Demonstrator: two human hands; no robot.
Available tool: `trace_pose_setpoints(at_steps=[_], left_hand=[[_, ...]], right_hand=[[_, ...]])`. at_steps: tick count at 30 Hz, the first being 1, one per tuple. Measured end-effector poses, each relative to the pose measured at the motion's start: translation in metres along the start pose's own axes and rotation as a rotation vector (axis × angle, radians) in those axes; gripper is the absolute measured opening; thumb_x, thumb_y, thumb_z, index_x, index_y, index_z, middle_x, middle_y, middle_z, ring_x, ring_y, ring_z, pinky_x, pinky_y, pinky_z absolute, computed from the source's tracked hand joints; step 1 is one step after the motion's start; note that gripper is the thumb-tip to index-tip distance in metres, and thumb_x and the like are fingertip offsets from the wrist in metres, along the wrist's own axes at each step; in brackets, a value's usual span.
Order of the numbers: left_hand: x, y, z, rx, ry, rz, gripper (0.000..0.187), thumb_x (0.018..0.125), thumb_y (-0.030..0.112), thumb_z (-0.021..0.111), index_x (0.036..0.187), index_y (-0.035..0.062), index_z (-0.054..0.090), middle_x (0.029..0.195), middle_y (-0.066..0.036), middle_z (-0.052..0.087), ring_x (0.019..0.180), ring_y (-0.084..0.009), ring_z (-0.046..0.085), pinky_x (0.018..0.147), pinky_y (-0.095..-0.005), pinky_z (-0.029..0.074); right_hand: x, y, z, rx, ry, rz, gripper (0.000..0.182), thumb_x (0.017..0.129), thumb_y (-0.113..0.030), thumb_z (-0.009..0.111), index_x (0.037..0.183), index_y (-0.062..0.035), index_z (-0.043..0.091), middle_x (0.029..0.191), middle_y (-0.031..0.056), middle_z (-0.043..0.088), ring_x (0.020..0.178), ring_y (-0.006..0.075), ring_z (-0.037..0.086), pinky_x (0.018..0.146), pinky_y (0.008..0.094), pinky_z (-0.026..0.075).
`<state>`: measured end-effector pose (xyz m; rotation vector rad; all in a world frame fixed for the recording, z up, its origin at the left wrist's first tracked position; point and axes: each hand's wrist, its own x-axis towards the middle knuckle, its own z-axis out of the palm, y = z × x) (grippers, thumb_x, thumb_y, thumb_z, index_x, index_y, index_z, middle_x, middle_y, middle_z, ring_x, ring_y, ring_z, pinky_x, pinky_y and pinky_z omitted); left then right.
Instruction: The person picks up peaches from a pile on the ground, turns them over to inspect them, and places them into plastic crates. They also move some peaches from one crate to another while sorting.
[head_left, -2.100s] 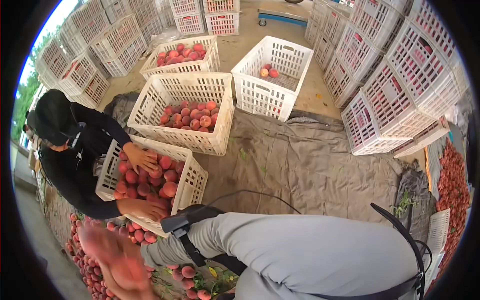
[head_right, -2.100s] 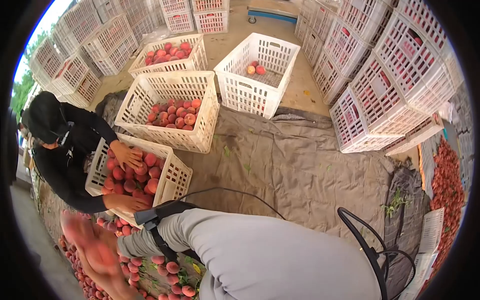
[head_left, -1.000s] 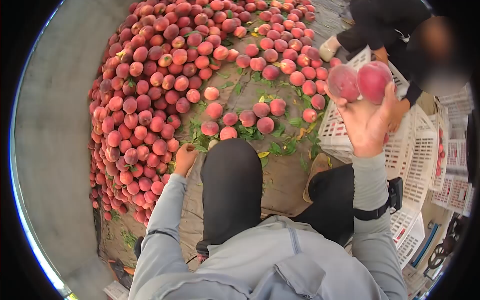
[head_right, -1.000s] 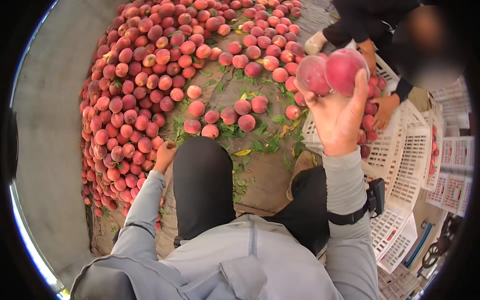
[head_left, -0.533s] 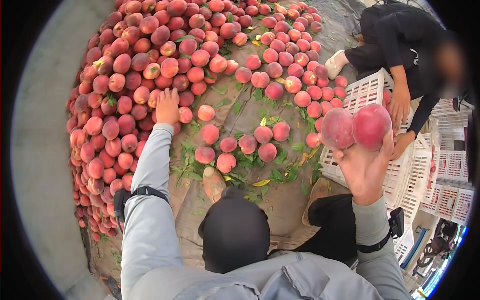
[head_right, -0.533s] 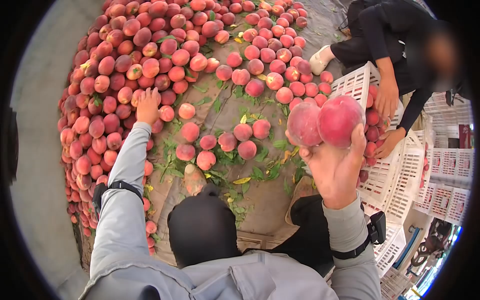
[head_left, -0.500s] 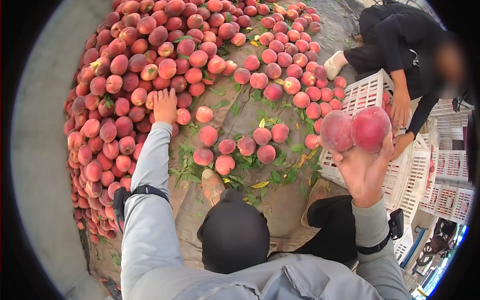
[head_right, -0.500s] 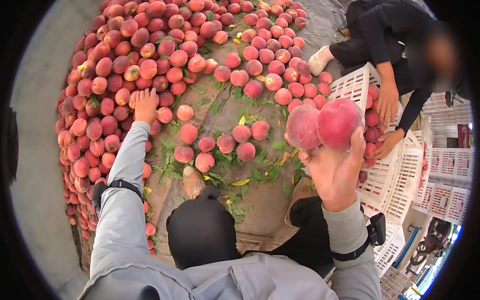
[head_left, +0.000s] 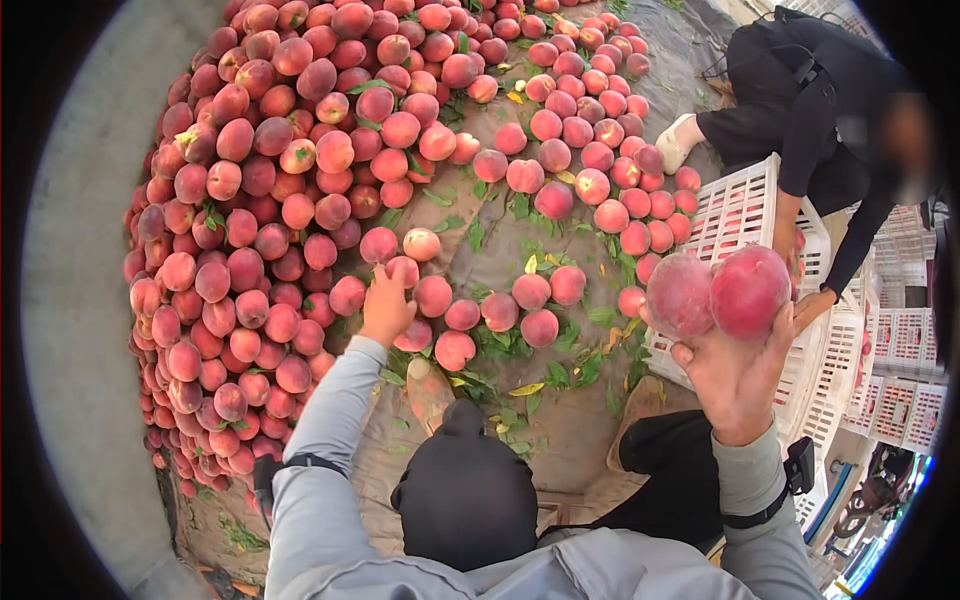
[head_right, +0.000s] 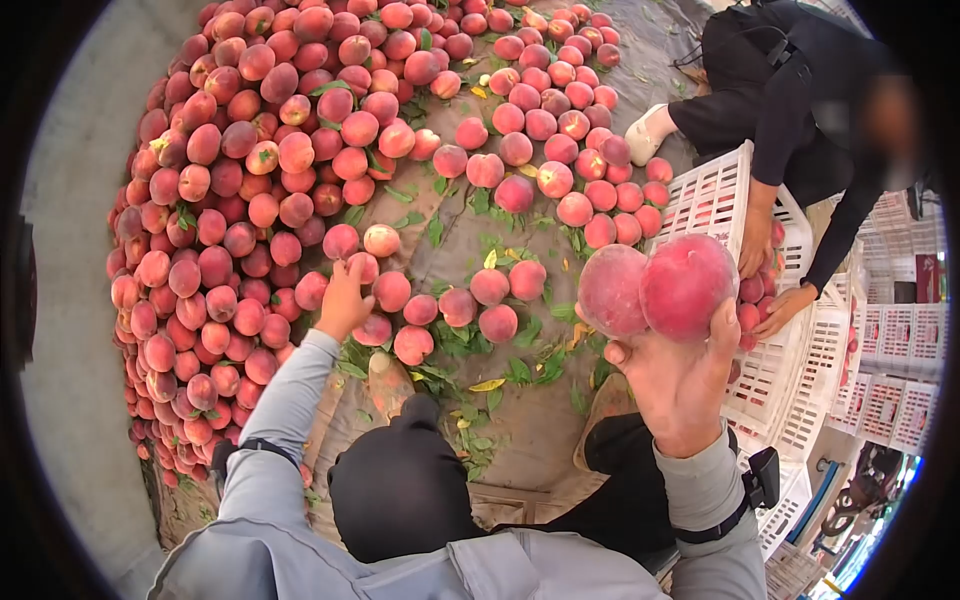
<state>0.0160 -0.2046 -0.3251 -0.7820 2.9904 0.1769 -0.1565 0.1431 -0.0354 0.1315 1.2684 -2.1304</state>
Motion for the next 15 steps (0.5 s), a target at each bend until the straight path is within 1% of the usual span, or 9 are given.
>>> trace_pose_setpoints(at_steps=[2, 4, 5, 6, 7, 8, 9, 11, 15], left_hand=[[0.026, -0.021, -0.004, -0.505, -0.090, -0.003, 0.045, 0.070, 0.014, 0.072, 0.113, 0.0070, 0.060, 0.110, -0.016, 0.058, 0.107, -0.0363, 0.052, 0.096, -0.0473, 0.039], [0.066, -0.032, -0.039, -0.284, 0.146, 0.173, 0.036, 0.073, 0.009, 0.065, 0.109, 0.0074, 0.060, 0.111, -0.017, 0.055, 0.107, -0.0377, 0.050, 0.093, -0.0448, 0.044], [0.085, -0.033, -0.070, -0.171, 0.404, 0.281, 0.037, 0.073, 0.008, 0.064, 0.110, 0.0074, 0.059, 0.114, -0.017, 0.053, 0.107, -0.0386, 0.049, 0.093, -0.0448, 0.044], [0.107, -0.034, -0.086, -0.171, 0.498, 0.200, 0.041, 0.074, 0.008, 0.064, 0.115, 0.0084, 0.057, 0.116, -0.018, 0.052, 0.110, -0.0407, 0.047, 0.096, -0.0482, 0.041], [0.127, -0.037, -0.097, -0.028, 0.615, 0.172, 0.046, 0.075, 0.009, 0.064, 0.120, 0.0100, 0.053, 0.120, -0.018, 0.051, 0.112, -0.0413, 0.046, 0.098, -0.0494, 0.039], [0.144, -0.046, -0.108, 0.058, 0.624, 0.175, 0.049, 0.076, 0.010, 0.065, 0.123, 0.0110, 0.051, 0.121, -0.019, 0.051, 0.114, -0.0411, 0.046, 0.099, -0.0478, 0.040], [0.161, -0.059, -0.106, 0.101, 0.584, 0.156, 0.051, 0.076, 0.011, 0.065, 0.126, 0.0125, 0.051, 0.122, -0.017, 0.050, 0.110, -0.0397, 0.049, 0.094, -0.0469, 0.044], [0.182, -0.077, -0.096, 0.177, 0.318, 0.102, 0.044, 0.077, 0.013, 0.065, 0.120, 0.0120, 0.054, 0.117, -0.015, 0.052, 0.102, -0.0388, 0.053, 0.087, -0.0468, 0.047], [0.184, -0.066, -0.077, 0.316, 0.329, 0.023, 0.032, 0.077, 0.016, 0.066, 0.107, 0.0117, 0.059, 0.109, -0.011, 0.054, 0.094, -0.0373, 0.056, 0.079, -0.0468, 0.050]], right_hand=[[0.000, 0.001, 0.002, -0.038, 0.004, 0.014, 0.081, 0.082, -0.074, 0.049, 0.138, -0.0164, 0.037, 0.135, 0.0061, 0.047, 0.118, 0.0306, 0.052, 0.068, 0.0328, 0.041], [0.001, 0.002, 0.001, -0.032, 0.008, 0.013, 0.081, 0.082, -0.074, 0.049, 0.138, -0.0162, 0.037, 0.135, 0.0059, 0.047, 0.118, 0.0301, 0.051, 0.068, 0.0328, 0.042], [0.001, 0.002, 0.000, -0.028, 0.011, 0.007, 0.080, 0.083, -0.073, 0.048, 0.138, -0.0161, 0.037, 0.134, 0.0057, 0.048, 0.118, 0.0296, 0.051, 0.069, 0.0328, 0.042], [0.003, 0.002, 0.000, -0.028, 0.016, 0.003, 0.080, 0.083, -0.073, 0.048, 0.138, -0.0161, 0.037, 0.134, 0.0057, 0.048, 0.118, 0.0296, 0.051, 0.069, 0.0328, 0.042], [0.004, 0.002, -0.001, -0.035, 0.016, -0.006, 0.079, 0.083, -0.073, 0.048, 0.138, -0.0163, 0.037, 0.134, 0.0056, 0.048, 0.118, 0.0291, 0.051, 0.069, 0.0332, 0.042], [0.005, 0.003, -0.002, -0.043, 0.019, -0.012, 0.078, 0.084, -0.072, 0.048, 0.137, -0.0165, 0.038, 0.133, 0.0055, 0.048, 0.118, 0.0286, 0.050, 0.070, 0.0337, 0.042], [0.006, 0.003, -0.002, -0.046, 0.029, -0.009, 0.078, 0.084, -0.072, 0.048, 0.137, -0.0165, 0.038, 0.133, 0.0055, 0.048, 0.118, 0.0286, 0.050, 0.070, 0.0337, 0.042], [0.007, 0.003, -0.002, 0.012, 0.014, 0.016, 0.073, 0.086, -0.069, 0.048, 0.135, -0.0162, 0.040, 0.136, 0.0080, 0.045, 0.120, 0.0330, 0.048, 0.067, 0.0337, 0.044], [0.006, 0.003, -0.009, -0.029, 0.045, -0.009, 0.075, 0.085, -0.070, 0.048, 0.136, -0.0157, 0.040, 0.137, 0.0083, 0.045, 0.123, 0.0359, 0.047, 0.067, 0.0338, 0.043]])
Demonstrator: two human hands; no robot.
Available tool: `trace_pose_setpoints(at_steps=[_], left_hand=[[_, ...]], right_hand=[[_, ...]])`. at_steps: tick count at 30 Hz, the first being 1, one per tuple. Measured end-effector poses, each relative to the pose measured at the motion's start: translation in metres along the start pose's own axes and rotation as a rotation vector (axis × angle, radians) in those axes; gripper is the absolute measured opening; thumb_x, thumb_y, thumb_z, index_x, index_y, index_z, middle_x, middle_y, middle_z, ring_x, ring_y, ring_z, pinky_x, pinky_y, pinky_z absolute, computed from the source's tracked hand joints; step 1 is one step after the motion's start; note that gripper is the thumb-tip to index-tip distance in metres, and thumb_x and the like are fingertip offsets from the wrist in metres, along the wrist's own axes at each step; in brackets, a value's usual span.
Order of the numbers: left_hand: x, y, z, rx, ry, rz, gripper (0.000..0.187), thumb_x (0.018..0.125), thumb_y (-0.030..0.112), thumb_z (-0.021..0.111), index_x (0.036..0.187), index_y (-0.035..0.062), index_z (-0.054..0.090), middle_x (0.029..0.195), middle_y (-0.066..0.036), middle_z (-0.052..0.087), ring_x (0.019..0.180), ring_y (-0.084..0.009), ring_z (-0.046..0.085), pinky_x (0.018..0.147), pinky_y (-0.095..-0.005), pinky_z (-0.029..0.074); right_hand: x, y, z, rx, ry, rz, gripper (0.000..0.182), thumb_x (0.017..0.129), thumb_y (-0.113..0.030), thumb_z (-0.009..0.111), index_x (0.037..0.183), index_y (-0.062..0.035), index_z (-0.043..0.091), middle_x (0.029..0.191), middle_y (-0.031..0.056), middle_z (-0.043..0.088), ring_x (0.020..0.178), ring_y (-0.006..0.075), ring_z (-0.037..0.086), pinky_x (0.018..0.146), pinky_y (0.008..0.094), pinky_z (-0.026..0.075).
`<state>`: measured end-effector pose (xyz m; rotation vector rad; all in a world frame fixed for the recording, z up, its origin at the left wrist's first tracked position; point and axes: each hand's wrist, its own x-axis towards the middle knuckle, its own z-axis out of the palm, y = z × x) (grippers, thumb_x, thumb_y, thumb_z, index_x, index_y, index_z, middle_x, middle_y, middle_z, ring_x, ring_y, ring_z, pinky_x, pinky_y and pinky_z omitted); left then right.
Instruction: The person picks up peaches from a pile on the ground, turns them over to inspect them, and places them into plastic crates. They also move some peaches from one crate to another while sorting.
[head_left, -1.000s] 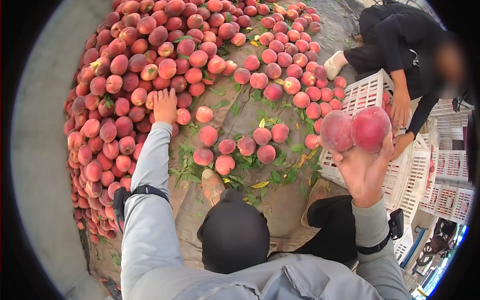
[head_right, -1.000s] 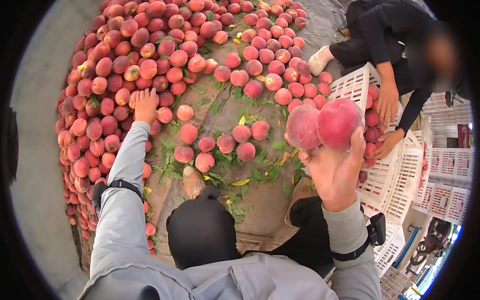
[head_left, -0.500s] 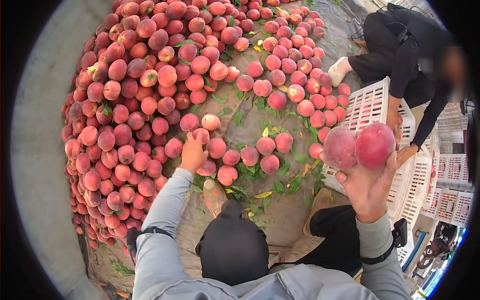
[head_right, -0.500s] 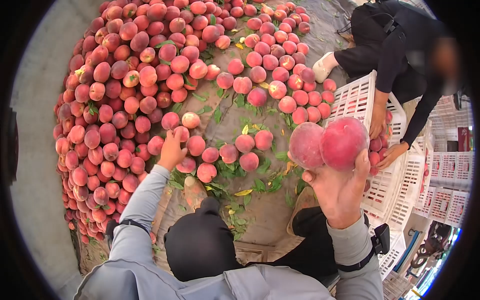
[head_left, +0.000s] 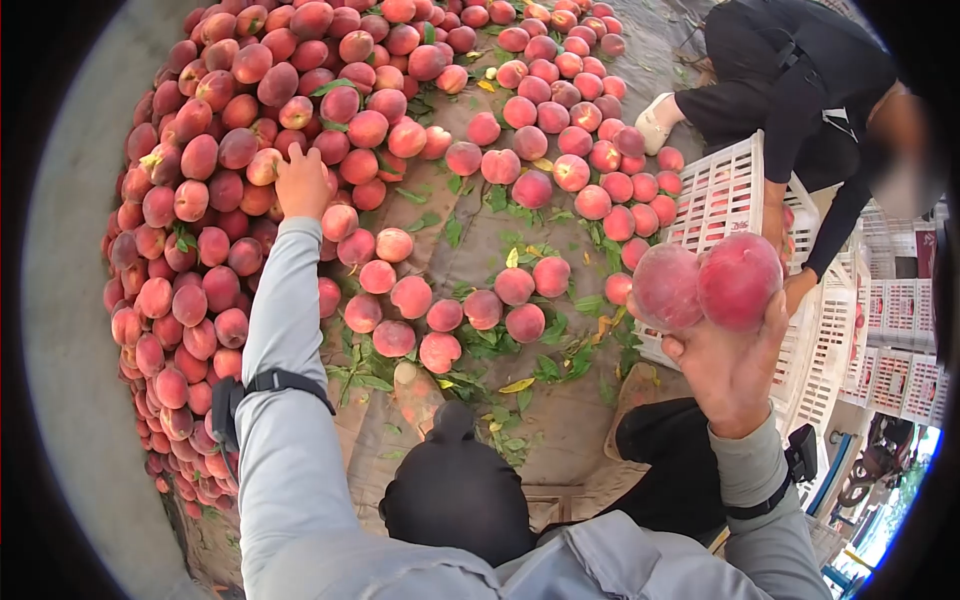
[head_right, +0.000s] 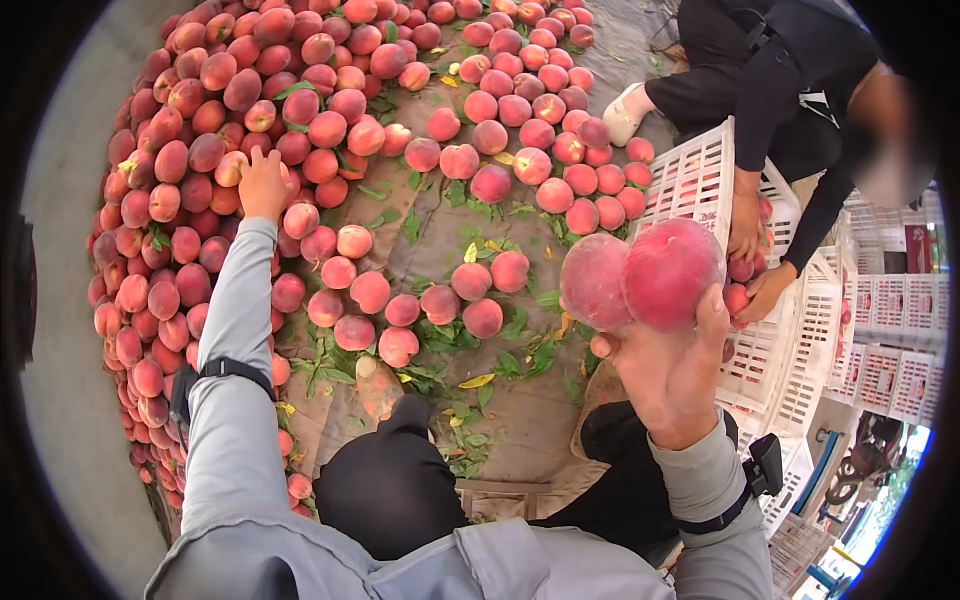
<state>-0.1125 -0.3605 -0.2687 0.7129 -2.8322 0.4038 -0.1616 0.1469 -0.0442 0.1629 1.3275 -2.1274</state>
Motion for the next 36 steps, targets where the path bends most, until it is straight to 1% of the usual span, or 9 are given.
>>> trace_pose_setpoints(at_steps=[2, 9, 15, 18, 20, 23, 26, 30, 36], left_hand=[[-0.021, 0.028, -0.025, -0.215, -0.040, -0.157, 0.025, 0.073, 0.021, 0.068, 0.096, 0.0117, 0.061, 0.104, -0.010, 0.055, 0.092, -0.0361, 0.058, 0.076, -0.0464, 0.051], [-0.131, 0.116, -0.020, -0.799, -0.130, -0.065, 0.036, 0.064, 0.023, 0.074, 0.094, 0.0078, 0.061, 0.097, -0.013, 0.059, 0.087, -0.0344, 0.062, 0.075, -0.0454, 0.050], [-0.153, 0.133, -0.011, -1.326, -0.450, -0.440, 0.021, 0.068, 0.021, 0.072, 0.077, 0.0039, 0.064, 0.082, -0.012, 0.065, 0.081, -0.0224, 0.064, 0.072, -0.0333, 0.050], [-0.116, 0.112, -0.006, -1.255, -0.466, -0.513, 0.028, 0.069, 0.020, 0.071, 0.090, 0.0036, 0.065, 0.087, -0.012, 0.066, 0.083, -0.0249, 0.065, 0.074, -0.0360, 0.050], [-0.092, 0.103, 0.016, -1.049, -0.286, -0.341, 0.051, 0.069, 0.021, 0.071, 0.117, 0.0100, 0.059, 0.106, -0.016, 0.064, 0.085, -0.0295, 0.066, 0.078, -0.0401, 0.051], [-0.058, 0.114, 0.002, -0.769, -0.356, -0.003, 0.075, 0.068, 0.022, 0.070, 0.138, 0.0205, 0.043, 0.127, -0.019, 0.052, 0.092, -0.0355, 0.065, 0.082, -0.0445, 0.051], [-0.033, 0.149, 0.001, -0.606, -0.569, 0.067, 0.078, 0.069, 0.020, 0.067, 0.141, 0.0274, 0.038, 0.138, -0.020, 0.043, 0.098, -0.0391, 0.062, 0.085, -0.0447, 0.052], [-0.026, 0.198, 0.007, -0.460, -0.546, 0.215, 0.074, 0.071, 0.019, 0.063, 0.140, 0.0326, 0.041, 0.138, -0.020, 0.043, 0.096, -0.0398, 0.063, 0.084, -0.0454, 0.052], [-0.021, 0.225, 0.013, -0.491, -0.557, 0.061, 0.021, 0.086, 0.022, 0.054, 0.107, 0.0202, 0.056, 0.116, -0.015, 0.055, 0.096, -0.0342, 0.063, 0.077, -0.0489, 0.052]], right_hand=[[-0.001, -0.001, -0.005, 0.022, -0.017, -0.007, 0.076, 0.085, -0.070, 0.049, 0.137, -0.0154, 0.039, 0.137, 0.0084, 0.045, 0.125, 0.0379, 0.046, 0.067, 0.0339, 0.041], [-0.002, -0.006, -0.002, 0.016, -0.029, 0.015, 0.076, 0.084, -0.070, 0.050, 0.136, -0.0154, 0.039, 0.134, 0.0069, 0.046, 0.119, 0.0351, 0.048, 0.066, 0.0337, 0.041], [-0.005, -0.007, -0.006, 0.062, -0.045, 0.024, 0.073, 0.086, -0.070, 0.047, 0.135, -0.0172, 0.039, 0.133, 0.0052, 0.047, 0.120, 0.0303, 0.049, 0.069, 0.0355, 0.043], [-0.004, -0.008, -0.004, 0.064, -0.060, 0.035, 0.072, 0.086, -0.070, 0.047, 0.135, -0.0173, 0.040, 0.131, 0.0052, 0.048, 0.116, 0.0289, 0.050, 0.070, 0.0363, 0.042], [-0.004, -0.007, -0.006, 0.060, -0.012, 0.039, 0.071, 0.087, -0.069, 0.047, 0.135, -0.0163, 0.040, 0.130, 0.0058, 0.049, 0.112, 0.0281, 0.052, 0.070, 0.0364, 0.042], [-0.005, -0.007, -0.002, 0.013, -0.010, 0.019, 0.073, 0.086, -0.069, 0.047, 0.135, -0.0152, 0.039, 0.129, 0.0064, 0.049, 0.111, 0.0278, 0.053, 0.070, 0.0368, 0.043], [-0.004, -0.006, -0.002, 0.006, -0.034, 0.019, 0.076, 0.084, -0.070, 0.049, 0.135, -0.0146, 0.039, 0.129, 0.0064, 0.049, 0.111, 0.0277, 0.052, 0.069, 0.0375, 0.043], [-0.001, -0.003, -0.002, -0.041, -0.026, 0.024, 0.077, 0.083, -0.071, 0.049, 0.135, -0.0152, 0.039, 0.129, 0.0063, 0.049, 0.111, 0.0277, 0.052, 0.069, 0.0381, 0.043], [-0.001, -0.002, -0.008, -0.044, -0.023, 0.011, 0.079, 0.083, -0.075, 0.046, 0.135, -0.0151, 0.041, 0.131, 0.0057, 0.048, 0.114, 0.0267, 0.050, 0.068, 0.0350, 0.041]])
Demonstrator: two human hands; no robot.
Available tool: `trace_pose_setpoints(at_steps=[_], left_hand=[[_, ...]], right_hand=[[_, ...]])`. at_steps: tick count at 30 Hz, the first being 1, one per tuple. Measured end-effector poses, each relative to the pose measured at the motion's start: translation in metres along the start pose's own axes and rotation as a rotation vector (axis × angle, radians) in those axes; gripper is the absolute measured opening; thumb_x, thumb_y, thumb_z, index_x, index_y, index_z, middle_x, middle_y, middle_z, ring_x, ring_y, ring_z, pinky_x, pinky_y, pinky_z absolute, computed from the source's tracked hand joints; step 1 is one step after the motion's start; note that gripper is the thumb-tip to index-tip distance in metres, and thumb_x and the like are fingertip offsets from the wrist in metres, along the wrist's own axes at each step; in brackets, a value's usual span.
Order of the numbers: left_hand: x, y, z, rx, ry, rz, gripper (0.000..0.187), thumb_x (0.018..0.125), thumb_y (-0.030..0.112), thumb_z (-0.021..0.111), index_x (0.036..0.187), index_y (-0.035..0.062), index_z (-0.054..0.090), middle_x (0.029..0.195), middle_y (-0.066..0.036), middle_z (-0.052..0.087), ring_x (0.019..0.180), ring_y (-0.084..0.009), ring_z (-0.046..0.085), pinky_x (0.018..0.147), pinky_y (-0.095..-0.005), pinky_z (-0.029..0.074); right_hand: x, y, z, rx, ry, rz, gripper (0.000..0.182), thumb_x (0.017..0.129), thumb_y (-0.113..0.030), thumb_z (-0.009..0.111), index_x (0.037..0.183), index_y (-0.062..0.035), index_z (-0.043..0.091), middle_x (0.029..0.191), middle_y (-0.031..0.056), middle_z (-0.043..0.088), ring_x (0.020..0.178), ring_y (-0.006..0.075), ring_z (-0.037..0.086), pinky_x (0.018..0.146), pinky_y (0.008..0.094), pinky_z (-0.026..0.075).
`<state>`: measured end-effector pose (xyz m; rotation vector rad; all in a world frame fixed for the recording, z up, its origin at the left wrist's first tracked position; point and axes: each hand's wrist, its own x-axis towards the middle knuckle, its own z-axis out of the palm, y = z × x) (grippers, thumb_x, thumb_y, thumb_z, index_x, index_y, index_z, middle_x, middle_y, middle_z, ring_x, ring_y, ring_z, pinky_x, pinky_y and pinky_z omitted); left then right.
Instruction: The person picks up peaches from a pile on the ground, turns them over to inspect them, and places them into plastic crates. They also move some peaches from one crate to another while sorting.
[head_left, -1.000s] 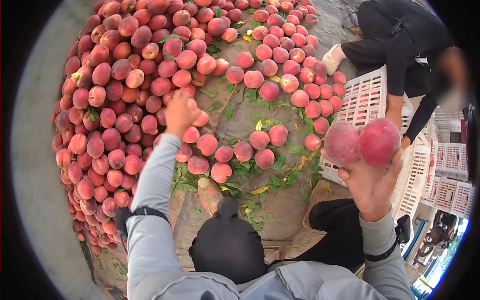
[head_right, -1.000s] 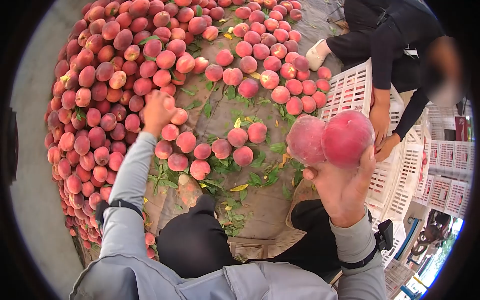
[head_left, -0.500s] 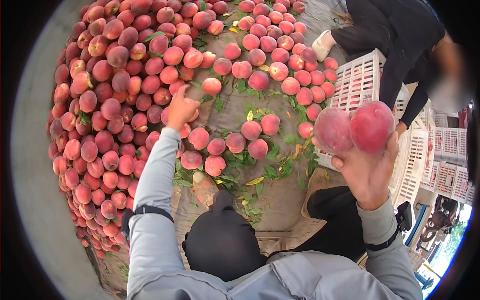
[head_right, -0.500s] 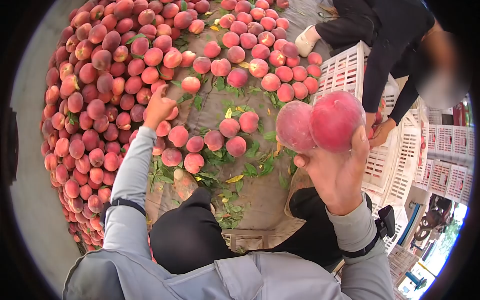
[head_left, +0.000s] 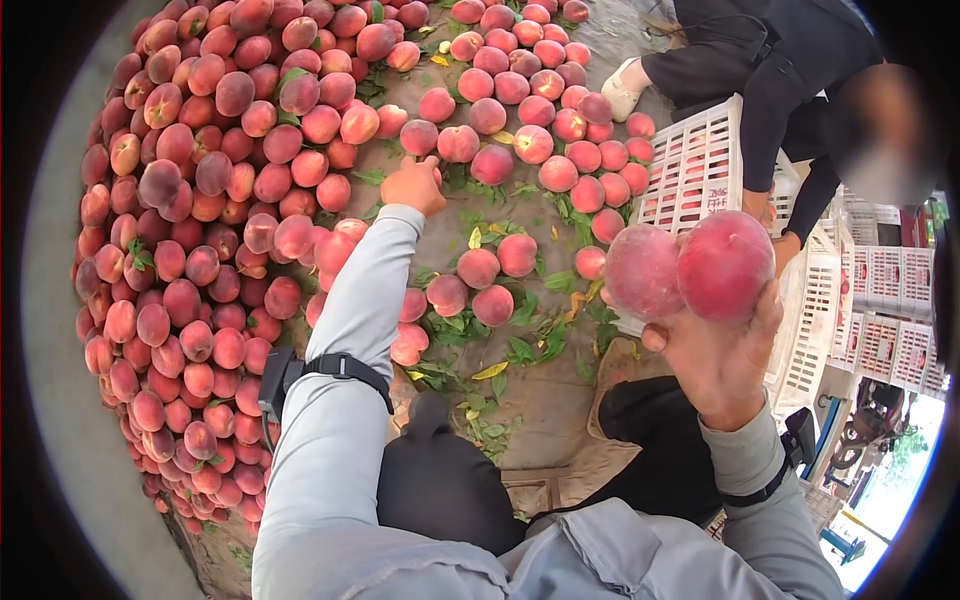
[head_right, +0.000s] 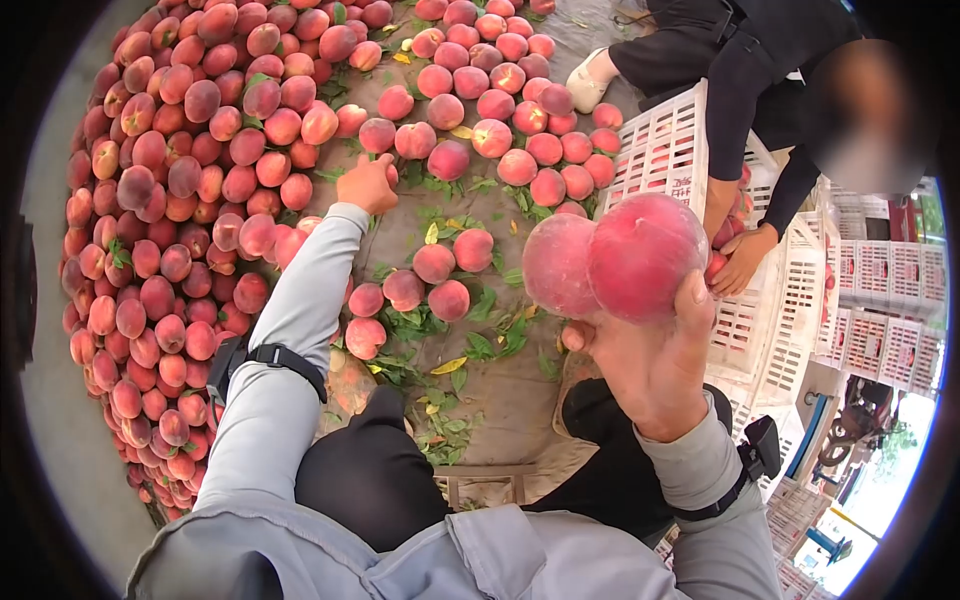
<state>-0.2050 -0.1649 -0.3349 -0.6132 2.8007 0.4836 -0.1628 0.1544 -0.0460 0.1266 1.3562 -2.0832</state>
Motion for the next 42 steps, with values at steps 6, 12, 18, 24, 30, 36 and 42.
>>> trace_pose_setpoints(at_steps=[6, 12, 18, 24, 30, 36, 42], left_hand=[[-0.013, -0.004, 0.006, -0.022, -0.021, -0.055, 0.027, 0.088, 0.027, 0.051, 0.114, 0.0200, 0.058, 0.113, -0.016, 0.059, 0.098, -0.0351, 0.063, 0.080, -0.0462, 0.052], [-0.024, -0.047, 0.022, -0.849, 0.131, 0.026, 0.050, 0.086, 0.021, 0.060, 0.134, 0.0124, 0.048, 0.117, -0.013, 0.061, 0.102, -0.0275, 0.063, 0.088, -0.0367, 0.052], [-0.133, 0.005, -0.060, -1.902, -0.171, 0.055, 0.045, 0.095, 0.021, 0.053, 0.136, 0.0078, 0.042, 0.125, -0.014, 0.054, 0.101, -0.0286, 0.063, 0.084, -0.0406, 0.055], [-0.188, 0.038, -0.116, -2.062, -0.570, 0.029, 0.052, 0.100, 0.042, 0.043, 0.135, 0.0029, 0.043, 0.122, -0.018, 0.058, 0.094, -0.0359, 0.065, 0.074, -0.0462, 0.058], [-0.213, 0.098, -0.169, -1.820, -0.467, 0.030, 0.054, 0.101, 0.043, 0.040, 0.142, 0.0072, 0.037, 0.129, -0.017, 0.054, 0.101, -0.0306, 0.064, 0.080, -0.0422, 0.058], [-0.199, 0.164, -0.186, -1.601, -0.669, 0.195, 0.051, 0.102, 0.042, 0.038, 0.139, 0.0083, 0.041, 0.126, -0.012, 0.058, 0.103, -0.0246, 0.061, 0.080, -0.0388, 0.055], [-0.203, 0.249, -0.180, -1.699, -0.684, 0.066, 0.045, 0.099, 0.039, 0.045, 0.128, 0.0041, 0.047, 0.100, -0.016, 0.065, 0.089, -0.0326, 0.066, 0.077, -0.0452, 0.056]], right_hand=[[-0.005, -0.007, -0.002, 0.040, 0.034, -0.014, 0.079, 0.082, -0.072, 0.050, 0.136, -0.0155, 0.038, 0.129, 0.0059, 0.049, 0.111, 0.0256, 0.051, 0.071, 0.0371, 0.044], [-0.024, -0.010, -0.012, 0.034, -0.011, -0.058, 0.078, 0.082, -0.075, 0.047, 0.135, -0.0180, 0.041, 0.132, 0.0043, 0.047, 0.114, 0.0266, 0.049, 0.069, 0.0374, 0.042], [-0.027, -0.027, -0.007, 0.050, -0.044, -0.066, 0.072, 0.086, -0.069, 0.049, 0.135, -0.0176, 0.041, 0.130, 0.0041, 0.050, 0.112, 0.0235, 0.051, 0.072, 0.0354, 0.042], [-0.034, -0.036, -0.014, 0.005, -0.101, -0.134, 0.068, 0.088, -0.063, 0.051, 0.137, -0.0158, 0.041, 0.127, 0.0033, 0.055, 0.107, 0.0163, 0.055, 0.073, 0.0307, 0.043], [-0.043, -0.037, -0.027, 0.139, -0.191, -0.217, 0.057, 0.087, -0.057, 0.057, 0.128, -0.0175, 0.052, 0.113, -0.0001, 0.060, 0.099, 0.0097, 0.057, 0.070, 0.0265, 0.045], [-0.062, -0.061, -0.034, 0.215, -0.274, -0.405, 0.068, 0.081, -0.058, 0.064, 0.128, -0.0112, 0.048, 0.110, -0.0012, 0.058, 0.095, 0.0092, 0.055, 0.066, 0.0251, 0.043], [-0.060, -0.072, -0.059, 0.273, -0.137, -0.695, 0.048, 0.090, -0.043, 0.060, 0.118, -0.0041, 0.055, 0.099, 0.0047, 0.063, 0.085, 0.0116, 0.060, 0.069, 0.0265, 0.049]])
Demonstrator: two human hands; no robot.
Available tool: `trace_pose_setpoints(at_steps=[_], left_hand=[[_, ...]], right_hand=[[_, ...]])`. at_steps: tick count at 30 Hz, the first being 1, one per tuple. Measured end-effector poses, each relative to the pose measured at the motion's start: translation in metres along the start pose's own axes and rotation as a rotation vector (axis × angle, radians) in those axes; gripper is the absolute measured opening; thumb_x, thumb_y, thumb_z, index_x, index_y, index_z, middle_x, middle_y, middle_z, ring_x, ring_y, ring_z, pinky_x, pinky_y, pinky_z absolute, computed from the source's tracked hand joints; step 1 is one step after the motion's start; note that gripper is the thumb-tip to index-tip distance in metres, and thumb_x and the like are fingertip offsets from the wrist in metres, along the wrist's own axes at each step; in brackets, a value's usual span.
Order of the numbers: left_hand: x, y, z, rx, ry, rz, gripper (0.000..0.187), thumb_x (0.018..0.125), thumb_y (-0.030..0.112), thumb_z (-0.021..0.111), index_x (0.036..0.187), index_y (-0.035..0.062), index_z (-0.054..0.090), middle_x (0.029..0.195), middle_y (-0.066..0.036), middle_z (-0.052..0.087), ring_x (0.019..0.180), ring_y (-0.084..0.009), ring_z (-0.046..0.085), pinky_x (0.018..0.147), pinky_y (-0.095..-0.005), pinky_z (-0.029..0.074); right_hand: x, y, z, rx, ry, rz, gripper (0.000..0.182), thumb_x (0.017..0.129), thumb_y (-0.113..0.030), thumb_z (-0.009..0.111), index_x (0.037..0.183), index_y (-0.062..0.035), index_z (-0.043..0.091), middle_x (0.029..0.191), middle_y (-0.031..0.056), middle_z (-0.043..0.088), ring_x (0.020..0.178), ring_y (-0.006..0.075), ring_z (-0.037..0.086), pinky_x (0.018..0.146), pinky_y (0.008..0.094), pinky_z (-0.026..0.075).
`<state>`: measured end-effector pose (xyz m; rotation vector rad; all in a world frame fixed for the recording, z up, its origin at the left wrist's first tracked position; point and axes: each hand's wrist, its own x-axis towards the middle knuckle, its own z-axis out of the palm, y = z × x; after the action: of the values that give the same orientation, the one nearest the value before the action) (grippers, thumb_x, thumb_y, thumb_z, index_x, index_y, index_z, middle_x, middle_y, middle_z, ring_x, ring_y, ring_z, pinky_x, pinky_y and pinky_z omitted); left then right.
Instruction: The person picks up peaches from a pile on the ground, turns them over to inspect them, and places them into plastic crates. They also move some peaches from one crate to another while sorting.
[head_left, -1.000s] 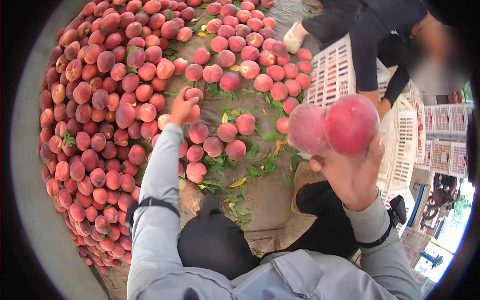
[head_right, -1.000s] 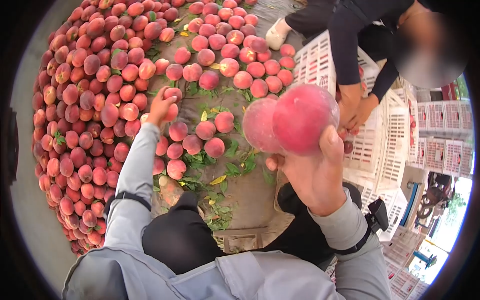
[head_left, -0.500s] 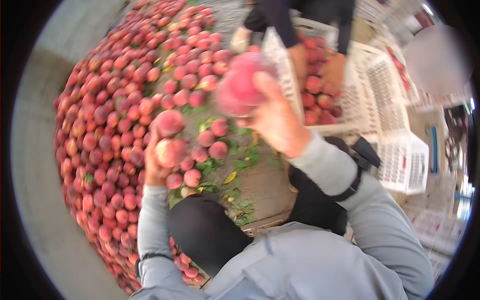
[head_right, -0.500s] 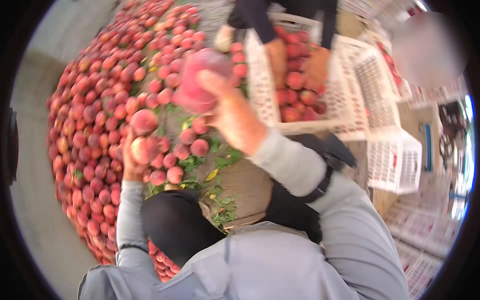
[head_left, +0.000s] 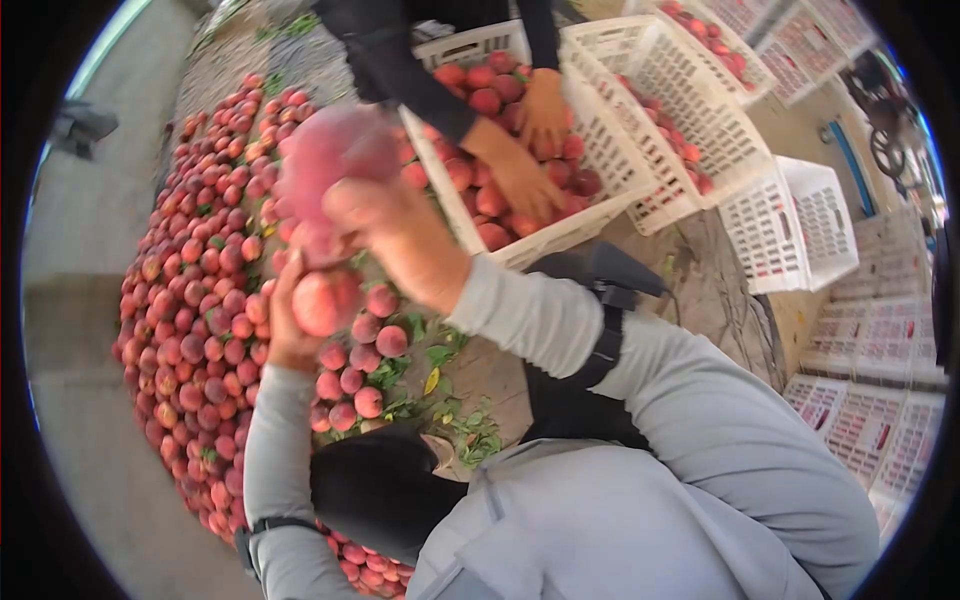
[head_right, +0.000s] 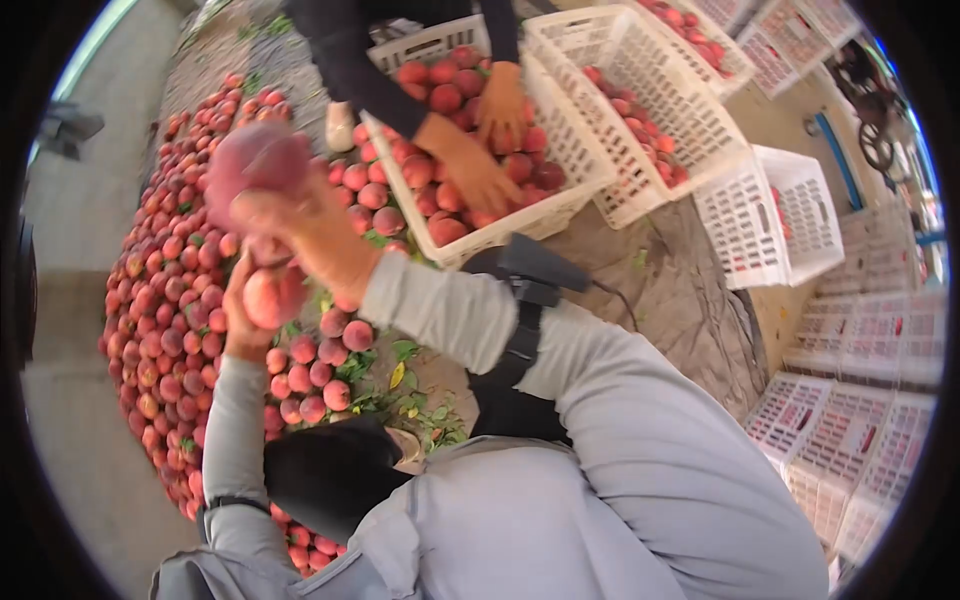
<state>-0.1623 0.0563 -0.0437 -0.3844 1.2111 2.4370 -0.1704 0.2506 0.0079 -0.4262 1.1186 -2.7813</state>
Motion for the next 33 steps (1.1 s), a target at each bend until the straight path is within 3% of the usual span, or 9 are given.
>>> trace_pose_setpoints(at_steps=[7, 10, 12, 13, 16, 20, 22, 27, 33], left_hand=[[-0.018, -0.012, 0.054, -0.192, -0.290, -0.130, 0.069, 0.094, 0.064, 0.038, 0.133, 0.0067, 0.042, 0.109, -0.021, 0.061, 0.086, -0.0360, 0.064, 0.069, -0.0516, 0.056], [-0.024, -0.021, 0.059, -0.014, -0.227, -0.205, 0.071, 0.093, 0.065, 0.038, 0.133, 0.0068, 0.041, 0.111, -0.020, 0.060, 0.089, -0.0348, 0.064, 0.071, -0.0501, 0.056], [-0.027, -0.033, 0.070, -0.065, -0.101, -0.156, 0.067, 0.094, 0.061, 0.041, 0.133, 0.0071, 0.042, 0.107, -0.020, 0.061, 0.087, -0.0345, 0.065, 0.070, -0.0484, 0.058], [-0.030, -0.031, 0.075, -0.102, -0.084, -0.164, 0.065, 0.094, 0.059, 0.043, 0.133, 0.0071, 0.042, 0.104, -0.020, 0.062, 0.085, -0.0346, 0.066, 0.068, -0.0480, 0.058], [-0.037, -0.026, 0.068, -0.077, -0.170, -0.208, 0.060, 0.092, 0.051, 0.050, 0.130, 0.0048, 0.045, 0.099, -0.021, 0.064, 0.079, -0.0343, 0.067, 0.066, -0.0473, 0.058], [-0.047, -0.021, 0.062, 0.041, -0.141, -0.179, 0.059, 0.090, 0.047, 0.052, 0.127, 0.0005, 0.046, 0.100, -0.021, 0.063, 0.081, -0.0328, 0.066, 0.067, -0.0456, 0.057], [-0.052, -0.017, 0.062, 0.099, -0.168, -0.171, 0.058, 0.090, 0.044, 0.054, 0.127, -0.0006, 0.046, 0.100, -0.021, 0.063, 0.082, -0.0320, 0.066, 0.068, -0.0451, 0.057], [-0.057, -0.017, 0.064, 0.205, -0.240, -0.014, 0.058, 0.089, 0.036, 0.058, 0.133, 0.0005, 0.042, 0.107, -0.017, 0.061, 0.092, -0.0271, 0.064, 0.074, -0.0409, 0.057], [-0.055, -0.022, 0.054, 0.215, -0.174, -0.024, 0.057, 0.091, 0.037, 0.054, 0.133, 0.0013, 0.042, 0.108, -0.015, 0.061, 0.093, -0.0262, 0.064, 0.073, -0.0413, 0.056]], right_hand=[[0.012, -0.031, -0.027, -0.065, 0.102, -0.040, 0.060, 0.084, -0.050, 0.065, 0.119, -0.0024, 0.056, 0.104, 0.0063, 0.063, 0.087, 0.0123, 0.060, 0.072, 0.0249, 0.046], [0.013, -0.021, -0.020, -0.106, 0.161, -0.114, 0.061, 0.081, -0.046, 0.071, 0.120, -0.0023, 0.055, 0.107, 0.0054, 0.062, 0.096, 0.0117, 0.059, 0.078, 0.0247, 0.047], [0.011, -0.022, -0.013, -0.006, 0.160, -0.083, 0.051, 0.076, -0.021, 0.081, 0.115, -0.0015, 0.055, 0.105, 0.0064, 0.062, 0.088, 0.0124, 0.063, 0.076, 0.0261, 0.054], [0.007, -0.026, -0.012, -0.011, 0.153, -0.031, 0.057, 0.075, -0.017, 0.082, 0.119, -0.0001, 0.051, 0.105, 0.0081, 0.061, 0.084, 0.0124, 0.063, 0.073, 0.0263, 0.055], [0.011, -0.001, -0.016, -0.017, 0.191, -0.050, 0.061, 0.074, -0.020, 0.083, 0.120, 0.0005, 0.049, 0.102, 0.0083, 0.062, 0.075, 0.0125, 0.064, 0.065, 0.0244, 0.055], [0.016, 0.023, -0.021, -0.207, 0.268, -0.139, 0.070, 0.070, -0.028, 0.086, 0.123, 0.0005, 0.048, 0.110, 0.0101, 0.058, 0.080, 0.0147, 0.064, 0.069, 0.0256, 0.055], [0.008, 0.013, -0.015, -0.083, 0.157, 0.032, 0.080, 0.065, -0.039, 0.087, 0.125, -0.0009, 0.049, 0.118, 0.0132, 0.050, 0.099, 0.0203, 0.059, 0.085, 0.0309, 0.051], [0.008, 0.018, -0.009, -0.104, 0.164, 0.026, 0.072, 0.065, -0.038, 0.087, 0.118, -0.0012, 0.055, 0.112, 0.0124, 0.054, 0.099, 0.0200, 0.058, 0.086, 0.0320, 0.050], [0.013, 0.027, -0.008, -0.174, 0.233, -0.050, 0.063, 0.064, -0.037, 0.086, 0.110, -0.0015, 0.061, 0.105, 0.0115, 0.059, 0.099, 0.0197, 0.058, 0.087, 0.0332, 0.049]])
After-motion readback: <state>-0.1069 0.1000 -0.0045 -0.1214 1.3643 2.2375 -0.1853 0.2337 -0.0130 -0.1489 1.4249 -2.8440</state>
